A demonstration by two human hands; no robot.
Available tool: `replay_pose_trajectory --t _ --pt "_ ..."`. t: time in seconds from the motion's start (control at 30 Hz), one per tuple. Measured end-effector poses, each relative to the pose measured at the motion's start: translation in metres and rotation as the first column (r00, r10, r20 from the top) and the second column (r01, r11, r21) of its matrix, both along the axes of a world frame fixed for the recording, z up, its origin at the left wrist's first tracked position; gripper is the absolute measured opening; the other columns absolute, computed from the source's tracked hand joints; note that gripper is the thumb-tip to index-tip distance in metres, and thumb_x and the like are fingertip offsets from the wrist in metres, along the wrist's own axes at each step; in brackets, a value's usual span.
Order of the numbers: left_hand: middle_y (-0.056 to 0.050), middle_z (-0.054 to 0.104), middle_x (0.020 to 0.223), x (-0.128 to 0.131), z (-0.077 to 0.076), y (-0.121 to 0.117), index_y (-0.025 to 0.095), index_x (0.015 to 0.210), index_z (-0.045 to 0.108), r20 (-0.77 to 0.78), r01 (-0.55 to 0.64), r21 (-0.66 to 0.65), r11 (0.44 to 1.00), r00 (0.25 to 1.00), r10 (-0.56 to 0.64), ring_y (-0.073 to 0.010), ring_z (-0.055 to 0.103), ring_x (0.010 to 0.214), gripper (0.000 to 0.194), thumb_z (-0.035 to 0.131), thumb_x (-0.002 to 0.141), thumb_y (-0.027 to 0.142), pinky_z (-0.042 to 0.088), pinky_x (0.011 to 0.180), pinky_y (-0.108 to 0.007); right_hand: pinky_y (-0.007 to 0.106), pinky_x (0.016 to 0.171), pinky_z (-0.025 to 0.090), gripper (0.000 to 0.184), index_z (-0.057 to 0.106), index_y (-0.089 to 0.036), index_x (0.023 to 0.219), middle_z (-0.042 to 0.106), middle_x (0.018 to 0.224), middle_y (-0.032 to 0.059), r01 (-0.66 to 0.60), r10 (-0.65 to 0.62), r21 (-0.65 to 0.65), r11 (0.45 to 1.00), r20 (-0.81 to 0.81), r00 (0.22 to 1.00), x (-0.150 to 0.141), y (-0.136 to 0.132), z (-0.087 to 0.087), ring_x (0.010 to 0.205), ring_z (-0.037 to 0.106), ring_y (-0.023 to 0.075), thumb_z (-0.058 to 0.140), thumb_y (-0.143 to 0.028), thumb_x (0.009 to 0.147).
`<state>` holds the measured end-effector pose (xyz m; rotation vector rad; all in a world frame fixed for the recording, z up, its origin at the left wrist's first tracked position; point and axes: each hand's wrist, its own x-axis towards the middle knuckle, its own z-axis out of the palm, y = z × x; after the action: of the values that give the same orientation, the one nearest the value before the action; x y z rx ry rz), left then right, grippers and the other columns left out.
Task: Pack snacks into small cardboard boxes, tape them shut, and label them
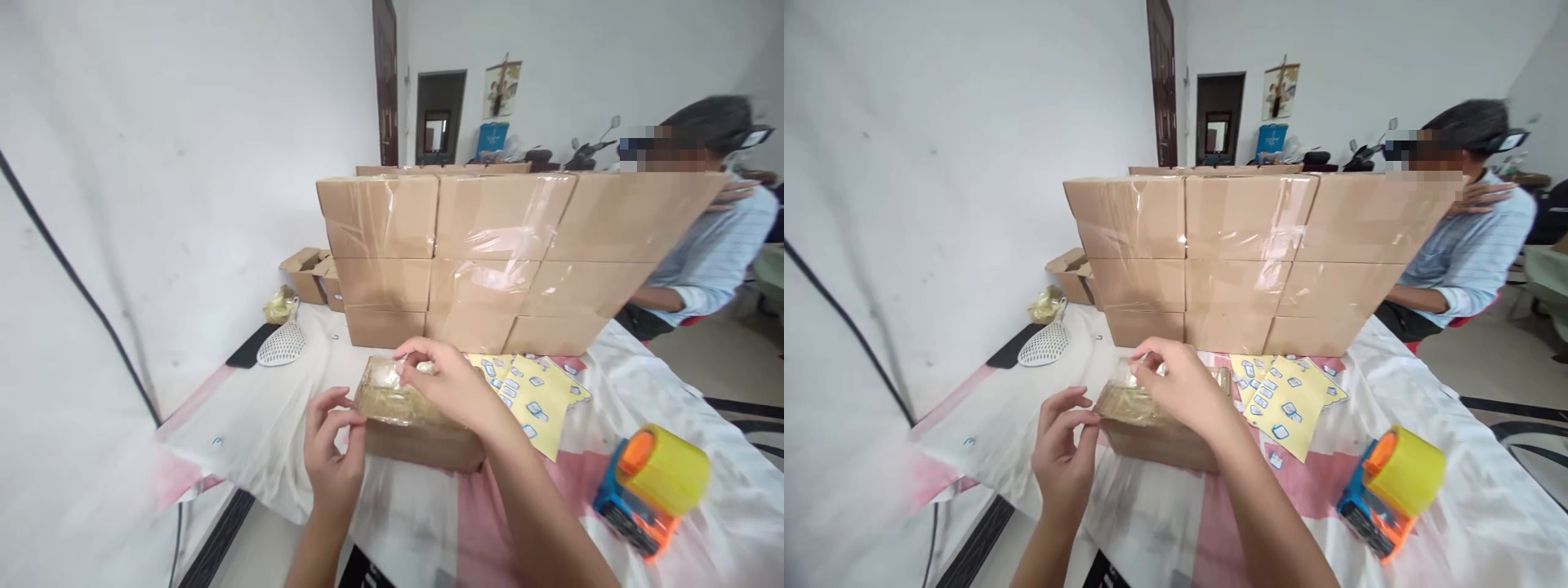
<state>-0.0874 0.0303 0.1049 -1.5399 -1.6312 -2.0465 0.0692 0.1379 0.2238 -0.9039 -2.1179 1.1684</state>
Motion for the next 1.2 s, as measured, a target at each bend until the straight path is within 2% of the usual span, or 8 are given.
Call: replay_pose_trajectory --t 0.17,0.37,0.5,0.6,0.73,0.97,1.07,1.2 --pt "-0.006 0.062 0.110 -0.008 -0.004 0.003 0.021 0.078 0.065 0.150 -0.025 -0.009 1.000 0.988 0.026 -0.0206 0.060 0.108 0.013 0.060 0.089 0.014 0.052 0.093 -0.037 0.026 0.066 0.039 0.015 0.071 -0.021 0.094 0.068 0.079 -0.0008 -0.038 0.038 0.079 0.996 0.004 0.999 -0.031 -0.010 -0.003 0.071 0.058 0.0135 0.057 -0.027 0.093" --pt "-0.005 0.062 0.108 -0.010 -0.018 0.002 0.020 0.071 0.061 0.247 0.029 -0.041 0.999 0.969 -0.018 -0.0220 0.060 0.110 0.018 0.058 0.087 0.014 0.049 0.097 -0.039 0.025 0.054 0.030 0.018 0.063 -0.020 0.074 0.050 0.061 -0.0046 -0.103 0.104 -0.042 0.994 0.041 0.994 -0.040 0.000 -0.013 0.056 0.043 0.0105 0.057 -0.027 0.090" --pt "-0.005 0.061 0.113 -0.007 -0.031 0.004 0.020 0.072 0.061 0.317 0.069 0.005 0.998 0.946 -0.067 -0.0218 0.058 0.113 0.018 0.058 0.088 0.014 0.048 0.092 -0.035 0.026 0.056 0.030 0.018 0.064 -0.018 0.071 0.054 0.064 -0.0032 -0.059 0.059 -0.006 0.998 0.090 0.994 -0.044 0.007 -0.018 0.058 0.044 0.0104 0.057 -0.025 0.087" --pt "-0.007 0.061 0.120 -0.003 -0.038 0.007 0.022 0.091 0.068 0.332 0.059 0.016 0.998 0.941 -0.061 -0.0233 0.057 0.120 0.009 0.059 0.092 0.021 0.048 0.097 -0.035 0.026 0.056 0.031 0.018 0.066 -0.018 0.073 0.055 0.063 -0.0026 -0.051 0.052 -0.006 0.999 0.118 0.992 -0.043 0.008 -0.018 0.058 0.045 0.0110 0.058 -0.026 0.086" --pt "-0.011 0.059 0.135 0.000 -0.040 0.010 0.026 0.121 0.065 0.314 0.090 -0.028 0.996 0.946 -0.076 -0.0254 0.055 0.127 0.028 0.060 0.095 0.034 0.049 0.094 -0.033 0.026 0.056 0.032 0.021 0.069 -0.018 0.076 0.054 0.064 -0.0032 -0.060 0.063 -0.037 0.998 0.094 0.994 -0.038 0.006 -0.013 0.060 0.045 0.0115 0.058 -0.032 0.087" --pt "-0.008 0.064 0.126 -0.003 -0.051 0.012 0.028 0.123 0.067 0.446 0.140 -0.008 0.990 0.887 -0.122 -0.0215 0.063 0.112 0.034 0.067 0.092 0.043 0.052 0.095 -0.032 0.025 0.058 0.033 0.019 0.072 -0.020 0.085 0.061 0.073 -0.0027 -0.242 0.230 -0.241 0.940 -0.075 0.970 -0.038 -0.003 -0.006 0.063 0.049 0.0114 0.062 -0.036 0.088" --pt "-0.008 0.065 0.127 -0.005 -0.054 0.011 0.028 0.123 0.067 0.468 0.151 -0.008 0.989 0.874 -0.130 -0.0195 0.064 0.105 0.037 0.069 0.090 0.044 0.053 0.093 -0.031 0.025 0.057 0.032 0.016 0.070 -0.020 0.080 0.060 0.069 -0.0031 -0.131 0.139 -0.151 0.980 0.046 0.989 -0.043 -0.003 -0.012 0.061 0.049 0.0117 0.061 -0.032 0.087" --pt "-0.008 0.065 0.130 -0.006 -0.054 0.011 0.029 0.125 0.067 0.437 0.165 -0.017 0.986 0.888 -0.141 -0.0195 0.063 0.111 0.035 0.067 0.093 0.041 0.051 0.097 -0.031 0.028 0.059 0.032 0.018 0.068 -0.020 0.076 0.065 0.069 0.0001 0.016 -0.040 0.084 0.996 0.292 0.956 -0.052 -0.003 -0.023 0.063 0.054 0.0145 0.056 -0.024 0.089"
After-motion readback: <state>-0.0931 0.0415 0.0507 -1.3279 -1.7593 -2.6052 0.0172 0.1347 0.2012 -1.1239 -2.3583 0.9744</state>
